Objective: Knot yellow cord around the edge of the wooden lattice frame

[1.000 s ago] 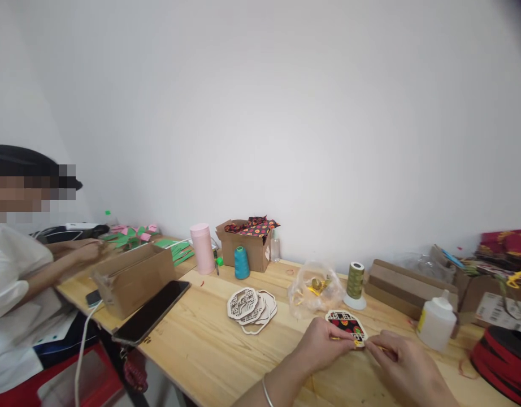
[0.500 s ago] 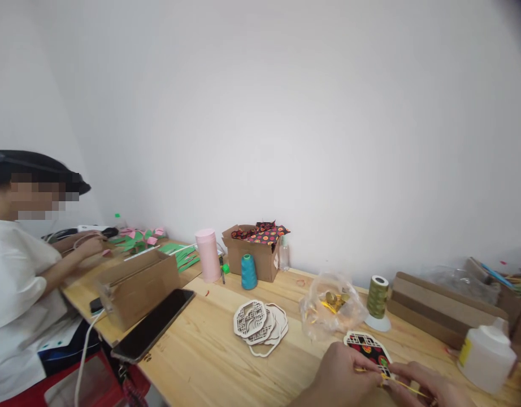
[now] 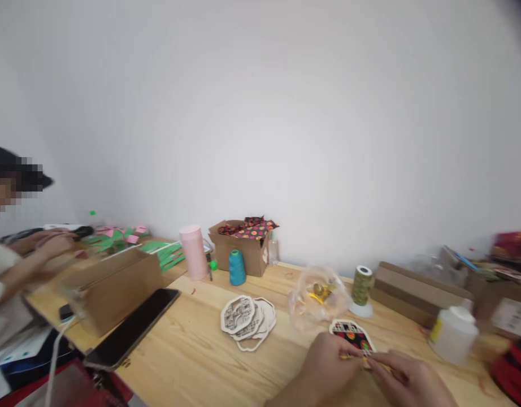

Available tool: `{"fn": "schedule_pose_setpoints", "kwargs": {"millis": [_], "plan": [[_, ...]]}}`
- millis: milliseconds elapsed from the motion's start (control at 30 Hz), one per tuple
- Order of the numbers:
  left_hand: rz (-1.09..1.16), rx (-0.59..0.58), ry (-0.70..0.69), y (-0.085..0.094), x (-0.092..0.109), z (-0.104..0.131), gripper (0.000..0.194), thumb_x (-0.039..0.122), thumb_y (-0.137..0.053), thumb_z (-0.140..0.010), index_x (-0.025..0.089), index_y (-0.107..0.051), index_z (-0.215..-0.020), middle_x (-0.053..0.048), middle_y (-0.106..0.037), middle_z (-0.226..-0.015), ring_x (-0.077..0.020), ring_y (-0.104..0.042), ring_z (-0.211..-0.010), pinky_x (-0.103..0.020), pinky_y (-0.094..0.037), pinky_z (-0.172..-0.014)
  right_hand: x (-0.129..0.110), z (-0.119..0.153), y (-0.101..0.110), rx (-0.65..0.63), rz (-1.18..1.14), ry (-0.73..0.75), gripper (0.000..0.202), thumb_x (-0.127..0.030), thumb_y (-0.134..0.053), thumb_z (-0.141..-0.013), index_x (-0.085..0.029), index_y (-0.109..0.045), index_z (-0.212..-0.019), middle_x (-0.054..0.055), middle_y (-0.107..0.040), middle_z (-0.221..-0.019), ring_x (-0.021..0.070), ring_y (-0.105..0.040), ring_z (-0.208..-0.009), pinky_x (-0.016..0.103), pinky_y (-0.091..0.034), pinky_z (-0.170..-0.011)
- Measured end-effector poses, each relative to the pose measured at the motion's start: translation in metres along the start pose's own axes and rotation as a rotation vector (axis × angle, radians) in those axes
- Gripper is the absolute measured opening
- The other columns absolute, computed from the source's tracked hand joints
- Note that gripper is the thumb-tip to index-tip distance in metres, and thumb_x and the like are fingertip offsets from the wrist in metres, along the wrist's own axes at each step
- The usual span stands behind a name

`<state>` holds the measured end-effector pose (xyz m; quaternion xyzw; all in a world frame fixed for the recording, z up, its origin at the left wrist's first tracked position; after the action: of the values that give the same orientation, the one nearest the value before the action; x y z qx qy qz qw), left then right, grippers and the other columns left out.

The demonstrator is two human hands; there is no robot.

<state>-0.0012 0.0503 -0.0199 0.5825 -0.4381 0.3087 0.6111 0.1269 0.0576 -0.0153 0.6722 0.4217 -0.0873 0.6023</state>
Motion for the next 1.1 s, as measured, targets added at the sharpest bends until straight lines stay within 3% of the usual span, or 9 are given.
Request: {"fn": "schedule_pose_setpoints", "kwargs": {"millis": [300, 533, 800, 1100], "plan": [[0.106, -0.099, -0.062, -0.004, 0.008, -0.009, 0.028, 0.028, -0.046, -0.07, 0.014, -0.067, -0.084, -0.004, -0.07, -0.079, -0.02, -0.059, -0.074, -0.025, -0.043, -0.065, -0.008, 0.001, 0.01, 0.146, -0.093, -0.092, 0.024, -0.026, -0.044, -0.074, -0.02, -0.067, -0.07, 0.002, -0.064, -0.064, 0.0143, -0.055, -0.057, 0.021, -0.039, -0.051], [0.11, -0.096, -0.042, -0.003, 0.009, -0.009, 0.027, 0.029, -0.049, -0.069, 0.014, -0.068, -0.081, -0.003, -0.071, -0.075, -0.0203, -0.059, -0.071, -0.025, -0.042, -0.061, -0.017, 0.004, 0.018, 0.172, -0.078, -0.036, 0.023, -0.021, -0.045, -0.07, -0.019, -0.066, -0.062, 0.001, -0.063, -0.059, 0.0128, -0.052, -0.053, 0.02, -0.036, -0.051], [0.04, -0.022, -0.012, 0.0, 0.008, -0.006, 0.025, 0.028, -0.051, -0.068, 0.012, -0.069, -0.073, -0.005, -0.071, -0.072, -0.0192, -0.06, -0.067, -0.023, -0.044, -0.058, 0.002, 0.0, 0.011, 0.177, -0.357, -0.19, 0.021, -0.024, -0.047, -0.065, -0.015, -0.065, -0.058, 0.004, -0.064, -0.06, 0.0172, -0.057, -0.06, 0.023, -0.042, -0.055], [0.064, -0.076, -0.052, -0.006, 0.008, -0.019, 0.027, 0.034, -0.058, -0.063, 0.011, -0.067, -0.075, -0.01, -0.07, -0.075, -0.0235, -0.061, -0.072, -0.029, -0.046, -0.066, 0.01, -0.002, 0.013, 0.31, -0.477, -0.222, 0.018, -0.02, -0.052, -0.062, -0.012, -0.068, -0.061, 0.004, -0.065, -0.06, 0.0162, -0.058, -0.057, 0.021, -0.045, -0.051]]}}
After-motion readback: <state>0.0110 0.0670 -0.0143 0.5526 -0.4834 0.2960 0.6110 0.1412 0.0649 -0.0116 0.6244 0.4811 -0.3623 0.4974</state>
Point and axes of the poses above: each hand's wrist, its own z-axis away from the middle knuckle, its own y-axis out of the back of the hand, x = y × z, the point moved 6 cm from there along -z, towards the middle knuckle
